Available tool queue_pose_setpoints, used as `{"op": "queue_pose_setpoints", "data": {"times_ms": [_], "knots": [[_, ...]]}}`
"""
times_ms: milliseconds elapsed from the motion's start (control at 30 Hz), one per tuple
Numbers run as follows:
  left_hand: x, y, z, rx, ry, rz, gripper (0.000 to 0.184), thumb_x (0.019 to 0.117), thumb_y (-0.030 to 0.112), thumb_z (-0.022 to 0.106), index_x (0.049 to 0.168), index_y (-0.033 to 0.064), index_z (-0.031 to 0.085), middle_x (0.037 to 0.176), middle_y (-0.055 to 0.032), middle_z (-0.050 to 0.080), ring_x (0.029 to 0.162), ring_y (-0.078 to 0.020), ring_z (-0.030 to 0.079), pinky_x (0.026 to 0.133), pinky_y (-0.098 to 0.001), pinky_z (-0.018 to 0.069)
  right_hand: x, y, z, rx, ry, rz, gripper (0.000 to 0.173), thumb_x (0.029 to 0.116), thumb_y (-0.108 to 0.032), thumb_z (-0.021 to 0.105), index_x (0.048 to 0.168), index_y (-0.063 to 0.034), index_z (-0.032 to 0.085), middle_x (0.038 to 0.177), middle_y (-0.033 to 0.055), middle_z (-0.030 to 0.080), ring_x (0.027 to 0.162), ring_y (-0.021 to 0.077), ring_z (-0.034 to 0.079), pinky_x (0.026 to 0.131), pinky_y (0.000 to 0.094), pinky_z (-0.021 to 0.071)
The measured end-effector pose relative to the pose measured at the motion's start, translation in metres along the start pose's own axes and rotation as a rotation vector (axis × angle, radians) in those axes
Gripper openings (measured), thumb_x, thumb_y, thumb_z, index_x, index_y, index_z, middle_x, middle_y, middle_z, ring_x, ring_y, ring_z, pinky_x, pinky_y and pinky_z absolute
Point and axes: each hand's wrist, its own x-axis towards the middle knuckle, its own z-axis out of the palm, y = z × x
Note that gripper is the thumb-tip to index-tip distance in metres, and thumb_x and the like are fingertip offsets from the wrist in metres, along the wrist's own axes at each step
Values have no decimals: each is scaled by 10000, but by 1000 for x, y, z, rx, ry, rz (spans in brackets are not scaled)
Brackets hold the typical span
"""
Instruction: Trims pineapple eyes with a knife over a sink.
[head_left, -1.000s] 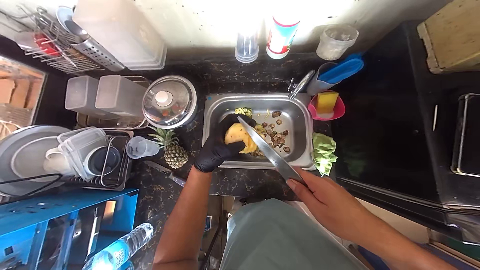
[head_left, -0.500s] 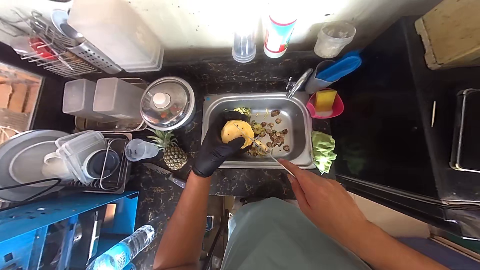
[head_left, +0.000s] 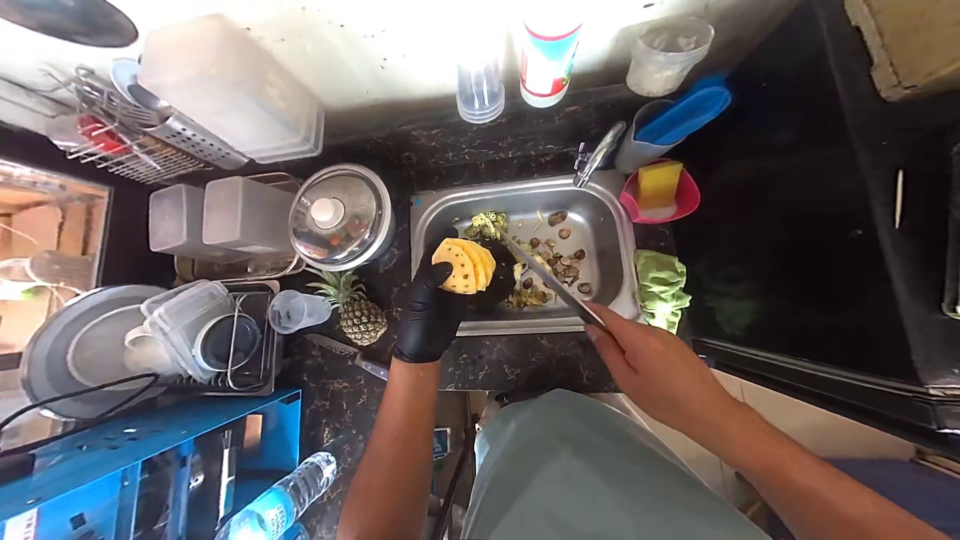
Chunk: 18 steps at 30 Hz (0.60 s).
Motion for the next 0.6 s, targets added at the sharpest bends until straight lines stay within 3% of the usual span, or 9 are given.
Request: {"op": "queue_pose_setpoints", "data": {"times_ms": [100, 300, 367, 467, 600], "knots": [[0, -7, -13, 23, -52, 28, 533, 938, 210, 620, 1449, 178, 474, 1322, -86, 599, 1183, -205, 612, 1001, -429, 527, -4, -13, 0, -30, 30, -71, 422, 1087, -299, 390, 1449, -212, 590, 752, 43, 667, 580, 227, 621, 498, 426, 510], [-1, -8, -3, 128, -35, 60, 551, 939, 196, 626, 1460, 171, 447, 1307, -95, 591, 1152, -205, 620, 969, -426, 544, 1, -12, 3, -202, 34, -96, 449, 1077, -283, 380, 1487, -250, 560, 781, 58, 681, 591, 260, 652, 482, 434, 515], [1, -7, -5, 170, -34, 73, 578, 916, 198, 675, 1448, 153, 452, 1289, -105, 597, 1138, -211, 627, 969, -433, 548, 3, -12, -4, -143, -27, -45, 442, 1083, -294, 380, 1485, -247, 560, 810, 59, 699, 630, 259, 667, 528, 448, 535], [-1, -7, -9, 143, -47, 66, 556, 915, 218, 676, 1433, 164, 481, 1274, -103, 612, 1129, -208, 633, 970, -428, 547, 8, -6, -22, 51, -196, 168, 443, 1105, -358, 351, 1486, -216, 527, 774, 64, 641, 656, 247, 620, 599, 476, 526], [-1, -7, -10, 112, -34, 70, 528, 936, 186, 627, 1440, 169, 469, 1297, -99, 599, 1140, -211, 630, 964, -424, 551, 7, 11, -26, 24, -132, 145, 464, 1097, -383, 339, 1490, -240, 541, 734, 33, 621, 611, 210, 586, 556, 440, 491]]}}
